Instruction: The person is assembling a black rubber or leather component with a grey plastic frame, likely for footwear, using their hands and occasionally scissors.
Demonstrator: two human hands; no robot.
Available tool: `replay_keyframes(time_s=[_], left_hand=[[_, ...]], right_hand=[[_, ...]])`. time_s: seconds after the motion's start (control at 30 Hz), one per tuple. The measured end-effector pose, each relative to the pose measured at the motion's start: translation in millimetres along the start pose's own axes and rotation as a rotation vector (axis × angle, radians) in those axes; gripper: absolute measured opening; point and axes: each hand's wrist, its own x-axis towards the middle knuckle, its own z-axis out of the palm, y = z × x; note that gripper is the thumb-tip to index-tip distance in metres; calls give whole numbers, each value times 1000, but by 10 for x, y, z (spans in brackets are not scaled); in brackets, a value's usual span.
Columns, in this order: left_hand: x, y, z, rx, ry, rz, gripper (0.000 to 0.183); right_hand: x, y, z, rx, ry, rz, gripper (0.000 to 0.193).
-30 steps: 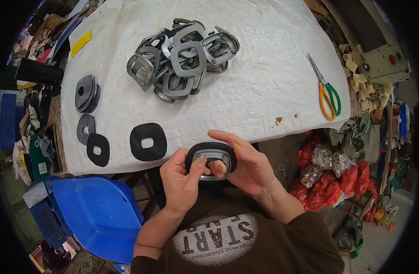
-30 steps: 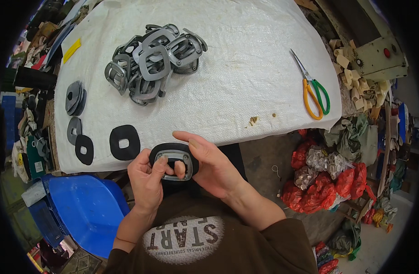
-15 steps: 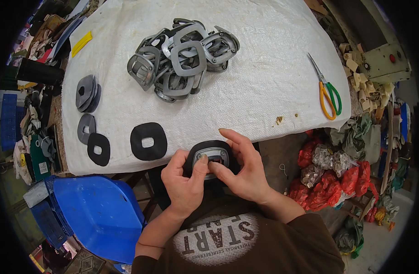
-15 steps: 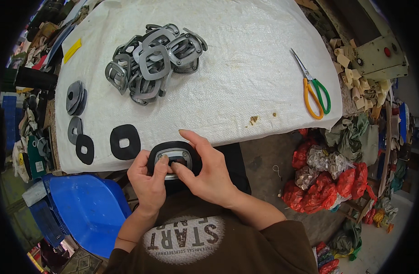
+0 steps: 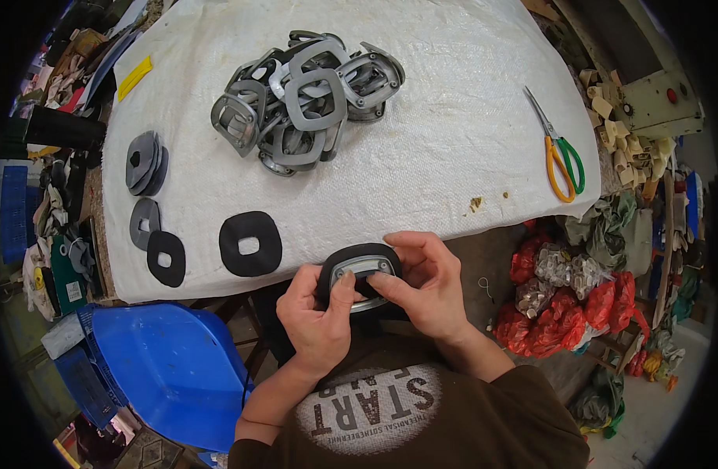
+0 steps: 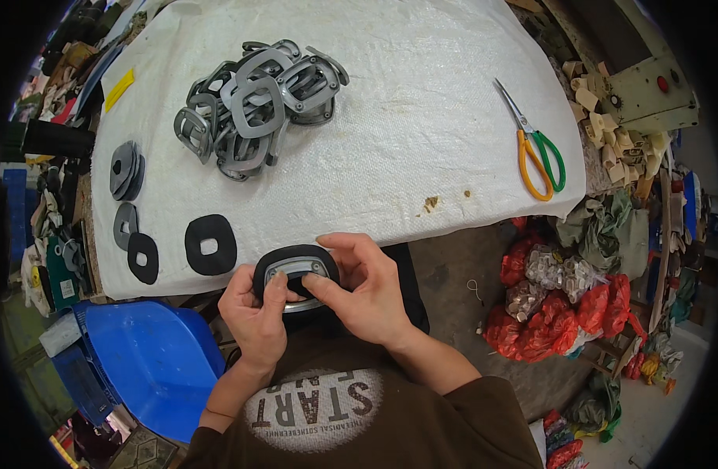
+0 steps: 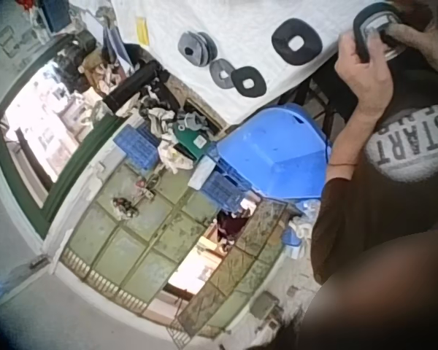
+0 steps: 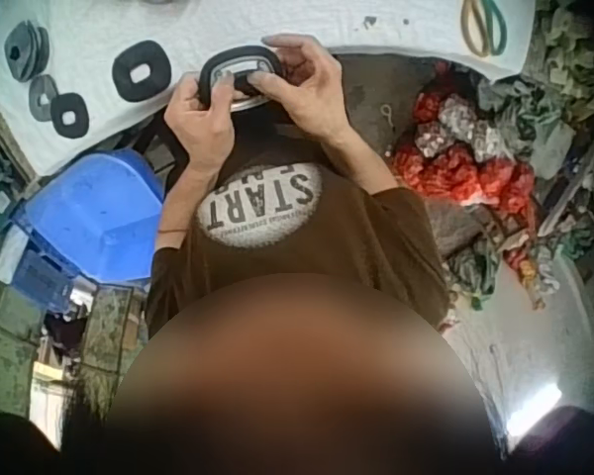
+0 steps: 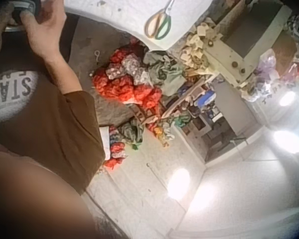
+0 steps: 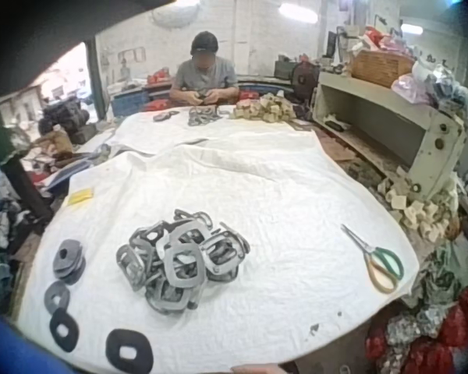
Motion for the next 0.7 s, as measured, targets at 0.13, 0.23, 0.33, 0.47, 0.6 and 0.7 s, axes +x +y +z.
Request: replay_keyframes(time_s=[0.13,0.23,0.33,0.47,0.6,0.7], left_hand=[[63,21,-184,-99,126,35,14],[63,22,-47,-129,75,-85,12],[85,4,-31,-116,60,-38,13],[54,27,-27,-20,-3,-34,14],[32,-46,-53,-9,-44,-41,17],[44,-66,-64,2,-110,-70,20]], right_hand=[[336,122,-528,359,245,66,15],[101,-50,-215,196,127,-6,28],[120,-13,-201,-22,-13,-295,54],[179,-120,-82,-346,-170,-285,60],[156,-111,-38,-421,-202,-246,53],[142,-77,-89,-442,-143,-212,48]])
